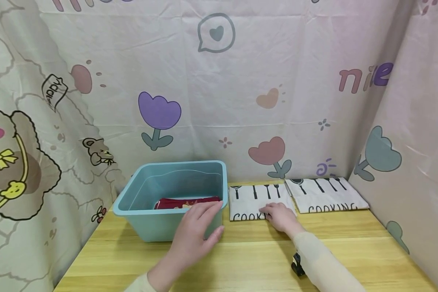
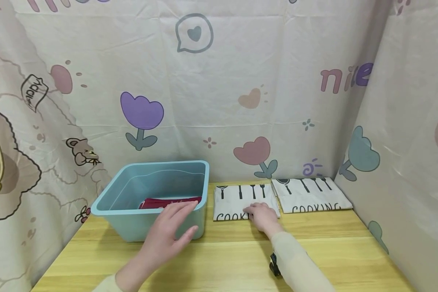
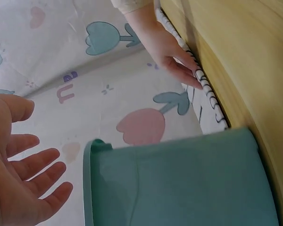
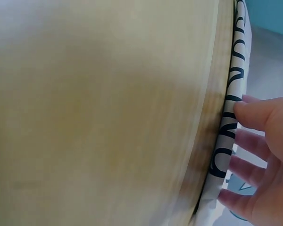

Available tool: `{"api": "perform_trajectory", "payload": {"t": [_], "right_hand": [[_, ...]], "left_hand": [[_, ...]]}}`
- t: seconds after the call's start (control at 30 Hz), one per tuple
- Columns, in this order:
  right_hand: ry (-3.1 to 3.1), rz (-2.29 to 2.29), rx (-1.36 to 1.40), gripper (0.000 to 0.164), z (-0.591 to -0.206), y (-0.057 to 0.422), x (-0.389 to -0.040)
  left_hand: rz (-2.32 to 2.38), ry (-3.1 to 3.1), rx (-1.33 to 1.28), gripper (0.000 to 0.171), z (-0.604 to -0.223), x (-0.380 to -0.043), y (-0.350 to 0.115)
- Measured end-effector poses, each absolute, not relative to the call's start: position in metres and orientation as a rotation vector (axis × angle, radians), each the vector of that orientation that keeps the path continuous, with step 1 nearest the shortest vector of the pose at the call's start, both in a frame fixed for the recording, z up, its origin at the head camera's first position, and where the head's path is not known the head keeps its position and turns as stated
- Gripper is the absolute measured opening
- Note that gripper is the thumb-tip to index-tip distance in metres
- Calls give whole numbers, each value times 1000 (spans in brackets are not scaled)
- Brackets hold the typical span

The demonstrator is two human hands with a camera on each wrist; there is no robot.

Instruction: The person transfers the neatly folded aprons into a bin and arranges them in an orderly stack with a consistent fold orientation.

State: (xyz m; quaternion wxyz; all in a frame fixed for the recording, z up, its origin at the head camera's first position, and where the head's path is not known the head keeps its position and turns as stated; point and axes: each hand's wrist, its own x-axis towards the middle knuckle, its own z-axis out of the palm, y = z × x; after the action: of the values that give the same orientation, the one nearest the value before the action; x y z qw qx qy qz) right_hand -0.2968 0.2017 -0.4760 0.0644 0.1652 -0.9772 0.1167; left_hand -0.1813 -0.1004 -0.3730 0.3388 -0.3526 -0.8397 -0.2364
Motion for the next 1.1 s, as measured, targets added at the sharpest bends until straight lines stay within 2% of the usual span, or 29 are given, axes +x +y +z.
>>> {"api": "perform_trajectory", "payload": {"t": [0.63,1.1], "right_hand": [[-2886,374,621,29,-468,212,-258],[-2804,330,760,31,-468,226,-235]], "left_hand": [[-923,-2251,-951,59,-382,-170,-54],[-1196,-2470,-692,55,-397,-185,-26]]}}
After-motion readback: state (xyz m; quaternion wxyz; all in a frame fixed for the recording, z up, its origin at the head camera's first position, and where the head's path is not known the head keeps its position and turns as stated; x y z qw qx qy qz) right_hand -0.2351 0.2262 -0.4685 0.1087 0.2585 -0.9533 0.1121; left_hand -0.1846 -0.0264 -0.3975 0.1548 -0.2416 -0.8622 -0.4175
